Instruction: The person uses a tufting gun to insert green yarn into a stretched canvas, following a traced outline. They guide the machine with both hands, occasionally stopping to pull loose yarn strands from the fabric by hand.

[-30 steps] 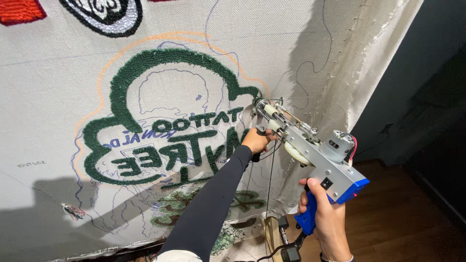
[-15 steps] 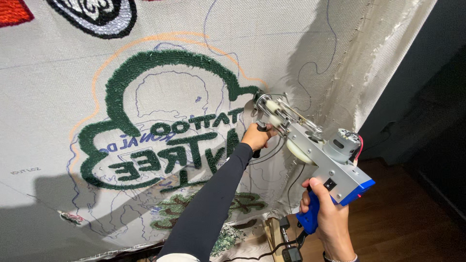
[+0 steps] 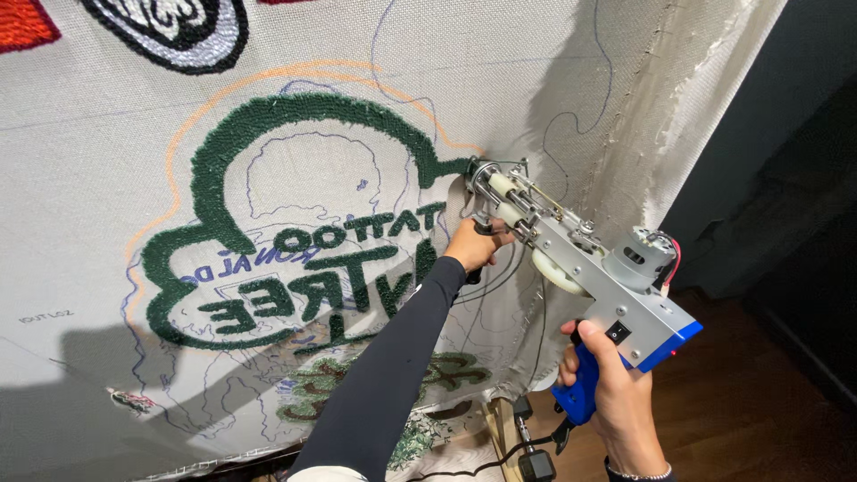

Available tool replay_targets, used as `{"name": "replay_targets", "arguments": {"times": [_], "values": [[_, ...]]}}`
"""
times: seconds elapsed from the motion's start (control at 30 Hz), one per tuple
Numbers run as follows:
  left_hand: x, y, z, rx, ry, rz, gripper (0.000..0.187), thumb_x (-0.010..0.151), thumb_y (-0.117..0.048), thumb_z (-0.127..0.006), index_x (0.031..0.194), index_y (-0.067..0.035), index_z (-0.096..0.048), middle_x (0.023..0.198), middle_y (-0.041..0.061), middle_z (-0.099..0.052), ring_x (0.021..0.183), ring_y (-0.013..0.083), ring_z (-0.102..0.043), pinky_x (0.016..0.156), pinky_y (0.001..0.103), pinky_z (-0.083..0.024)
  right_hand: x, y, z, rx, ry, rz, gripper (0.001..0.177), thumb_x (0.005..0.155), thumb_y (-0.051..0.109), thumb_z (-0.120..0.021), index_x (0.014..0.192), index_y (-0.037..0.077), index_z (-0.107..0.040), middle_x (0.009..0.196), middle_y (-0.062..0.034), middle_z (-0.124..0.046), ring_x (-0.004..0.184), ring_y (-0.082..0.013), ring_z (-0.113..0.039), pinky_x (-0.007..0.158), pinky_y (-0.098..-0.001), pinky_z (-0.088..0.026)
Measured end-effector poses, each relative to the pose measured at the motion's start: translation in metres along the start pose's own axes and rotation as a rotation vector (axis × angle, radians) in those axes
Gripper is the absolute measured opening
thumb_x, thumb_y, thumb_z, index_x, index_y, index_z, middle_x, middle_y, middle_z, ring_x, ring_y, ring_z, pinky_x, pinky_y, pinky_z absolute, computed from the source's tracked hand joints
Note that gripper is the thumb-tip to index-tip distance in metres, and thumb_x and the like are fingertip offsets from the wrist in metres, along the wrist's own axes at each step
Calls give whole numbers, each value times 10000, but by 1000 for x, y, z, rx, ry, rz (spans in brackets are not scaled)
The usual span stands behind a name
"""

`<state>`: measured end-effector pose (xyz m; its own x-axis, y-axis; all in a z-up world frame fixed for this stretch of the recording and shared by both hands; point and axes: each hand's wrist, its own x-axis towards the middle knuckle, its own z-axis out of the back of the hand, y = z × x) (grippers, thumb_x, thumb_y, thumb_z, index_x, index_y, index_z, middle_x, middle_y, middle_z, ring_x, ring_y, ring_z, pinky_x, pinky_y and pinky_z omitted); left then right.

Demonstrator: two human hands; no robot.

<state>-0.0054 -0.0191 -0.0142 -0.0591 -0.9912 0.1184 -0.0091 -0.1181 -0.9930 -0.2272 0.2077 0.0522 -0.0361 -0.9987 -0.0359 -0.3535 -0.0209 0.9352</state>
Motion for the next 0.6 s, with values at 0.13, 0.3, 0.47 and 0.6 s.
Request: {"name": "replay_targets", "arguments": {"times": [0.13,0.3,0.47,0.6], "values": [[-4,-7,-2,133,80,9,409,852,-238,-782,1175,6,-719,817,85,-719,520,118,-647,495,292,-509,5,-2,18,16,60,-18,343,909,248,-627,1074,-52,-649,632,-91,-515,523,-193,-506,502,-345,-442],[-19,-3,-16,30,170,99,334,939,-266,-761,1149,-6,-749,790,127,-670,562,126,-622,537,282,-510,1,0,52,12,82,-5,481,892,296,-635,1170,-96,-627,652,-97,-513,531,-193,-496,534,-347,-427],[-41,-11,-41,-61,214,23,251,955,-234,-683,1102,-37,-736,949,-23,-780,606,68,-594,541,262,-521,-21,13,75,-19,114,47,516,894,317,-618,1194,-103,-613,656,-98,-507,547,-189,-492,550,-352,-432],[-53,-33,-50,1,199,5,221,956,-178,-683,1080,-6,-747,940,-1,-792,625,63,-576,548,260,-526,-36,19,77,-24,69,83,523,898,317,-607,1196,-113,-606,645,-103,-502,548,-188,-485,558,-351,-426]]}}
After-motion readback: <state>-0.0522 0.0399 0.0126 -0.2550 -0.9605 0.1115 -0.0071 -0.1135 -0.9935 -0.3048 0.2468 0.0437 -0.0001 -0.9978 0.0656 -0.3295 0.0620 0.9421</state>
